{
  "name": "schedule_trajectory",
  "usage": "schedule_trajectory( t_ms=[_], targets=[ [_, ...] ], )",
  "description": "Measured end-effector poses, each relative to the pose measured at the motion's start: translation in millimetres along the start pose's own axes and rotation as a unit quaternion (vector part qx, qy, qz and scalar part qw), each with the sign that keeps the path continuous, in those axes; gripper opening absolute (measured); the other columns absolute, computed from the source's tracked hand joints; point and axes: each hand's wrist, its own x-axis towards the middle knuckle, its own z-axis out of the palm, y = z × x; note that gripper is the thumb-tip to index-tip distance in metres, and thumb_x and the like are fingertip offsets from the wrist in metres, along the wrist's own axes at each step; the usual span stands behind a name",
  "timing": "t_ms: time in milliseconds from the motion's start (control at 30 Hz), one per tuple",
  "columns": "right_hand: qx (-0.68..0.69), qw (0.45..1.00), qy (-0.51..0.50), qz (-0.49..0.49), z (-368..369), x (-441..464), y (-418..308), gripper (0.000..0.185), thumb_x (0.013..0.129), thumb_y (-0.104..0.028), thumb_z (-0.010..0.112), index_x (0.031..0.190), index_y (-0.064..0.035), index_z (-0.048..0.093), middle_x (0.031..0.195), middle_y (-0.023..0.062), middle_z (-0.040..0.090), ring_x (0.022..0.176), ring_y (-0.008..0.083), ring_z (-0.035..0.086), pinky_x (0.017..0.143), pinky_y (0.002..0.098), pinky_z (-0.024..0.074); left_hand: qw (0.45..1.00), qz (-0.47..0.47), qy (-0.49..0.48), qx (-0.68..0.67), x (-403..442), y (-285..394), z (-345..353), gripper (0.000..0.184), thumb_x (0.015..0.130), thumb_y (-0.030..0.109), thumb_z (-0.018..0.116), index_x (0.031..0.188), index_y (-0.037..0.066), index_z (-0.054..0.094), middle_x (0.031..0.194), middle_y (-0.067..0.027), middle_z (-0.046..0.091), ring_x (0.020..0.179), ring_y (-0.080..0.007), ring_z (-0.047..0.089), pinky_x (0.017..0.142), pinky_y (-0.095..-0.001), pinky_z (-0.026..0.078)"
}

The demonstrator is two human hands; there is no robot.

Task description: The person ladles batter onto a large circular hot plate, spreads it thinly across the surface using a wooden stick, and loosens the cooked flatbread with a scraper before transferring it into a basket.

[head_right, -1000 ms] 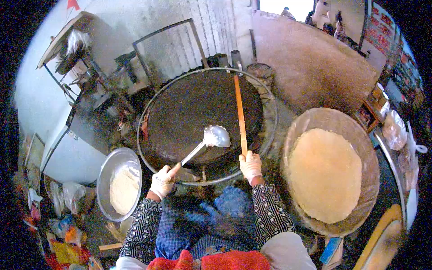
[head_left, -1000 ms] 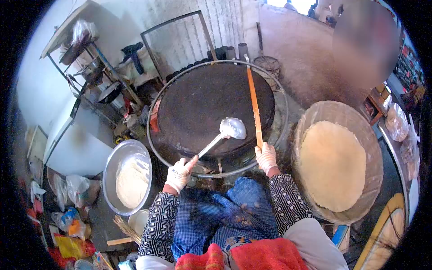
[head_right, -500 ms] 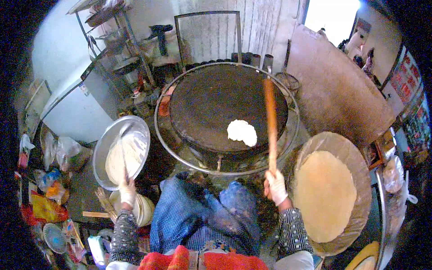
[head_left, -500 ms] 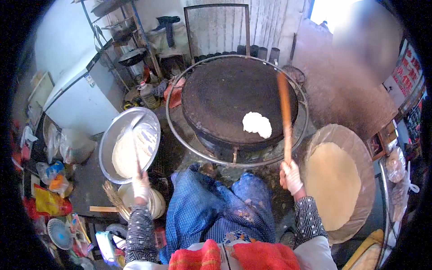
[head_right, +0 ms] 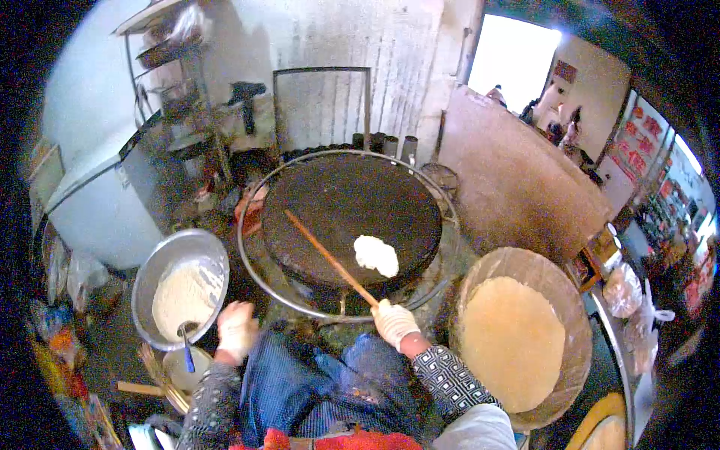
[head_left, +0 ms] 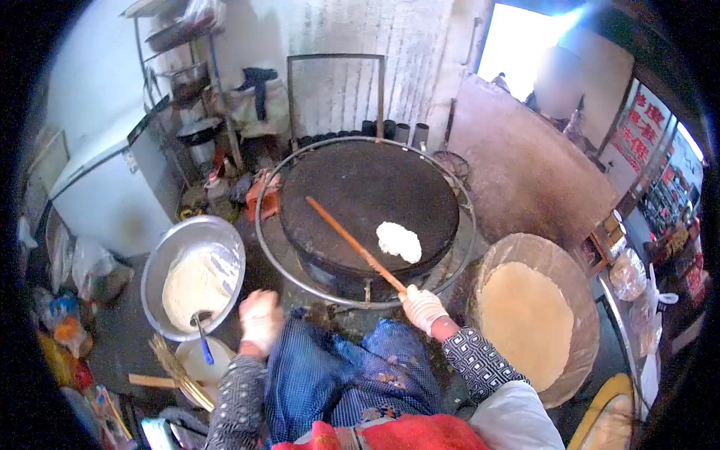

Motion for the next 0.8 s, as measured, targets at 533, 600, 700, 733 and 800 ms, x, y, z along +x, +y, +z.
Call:
schedule_trajectory(
  t_ms=[533, 600, 700, 733, 800],
  targets=[
    [-0.128, 0.981, 0.145, 0.02, 41, 41, 73, 0.031, 0.097, -0.036, 0.044, 0.098, -0.0055, 0.053, 0.08, 0.0248, 0.066, 0.076, 0.0437, 0.064, 0.07, 0.0539, 0.049, 0.98, 0.044, -0.16, 0.111, -21, 119, 100, 0.05, 0.092, 0.019, 0.043, 0.138, 0.0, 0.043, 0.144, -0.0159, 0.044, 0.135, -0.0326, 0.037, 0.114, -0.0553, 0.018],
    [-0.155, 0.981, 0.113, 0.013, 44, 31, 63, 0.032, 0.097, -0.036, 0.043, 0.098, -0.0056, 0.053, 0.08, 0.025, 0.066, 0.076, 0.0437, 0.064, 0.07, 0.0537, 0.0492, 0.977, 0.041, -0.17, 0.12, -19, 121, 98, 0.049, 0.093, 0.017, 0.04, 0.139, -0.001, 0.042, 0.146, -0.0157, 0.043, 0.136, -0.0326, 0.036, 0.114, -0.0558, 0.016],
    [-0.129, 0.984, 0.108, 0.064, 41, 39, 87, 0.032, 0.097, -0.036, 0.044, 0.097, -0.0058, 0.053, 0.079, 0.025, 0.065, 0.077, 0.0434, 0.064, 0.069, 0.0524, 0.0504, 0.973, 0.038, -0.196, 0.118, -17, 121, 94, 0.049, 0.094, 0.015, 0.037, 0.14, -0.001, 0.041, 0.147, -0.0161, 0.041, 0.139, -0.0323, 0.033, 0.115, -0.0571, 0.013],
    [-0.119, 0.984, 0.118, 0.061, 40, 47, 91, 0.032, 0.097, -0.036, 0.045, 0.096, -0.0056, 0.054, 0.08, 0.0261, 0.065, 0.078, 0.0442, 0.064, 0.071, 0.0535, 0.0496, 0.971, 0.035, -0.204, 0.122, -15, 120, 93, 0.049, 0.094, 0.015, 0.037, 0.14, -0.001, 0.04, 0.147, -0.0162, 0.042, 0.139, -0.0321, 0.033, 0.115, -0.0572, 0.013],
    [-0.12, 0.983, 0.133, 0.04, 39, 52, 84, 0.031, 0.096, -0.035, 0.047, 0.096, -0.0051, 0.055, 0.082, 0.0276, 0.065, 0.079, 0.0451, 0.063, 0.073, 0.0548, 0.0486, 0.967, 0.03, -0.219, 0.124, -13, 119, 88, 0.049, 0.094, 0.014, 0.036, 0.141, -0.002, 0.04, 0.146, -0.0165, 0.042, 0.138, -0.0317, 0.034, 0.115, -0.0577, 0.014]
  ],
)
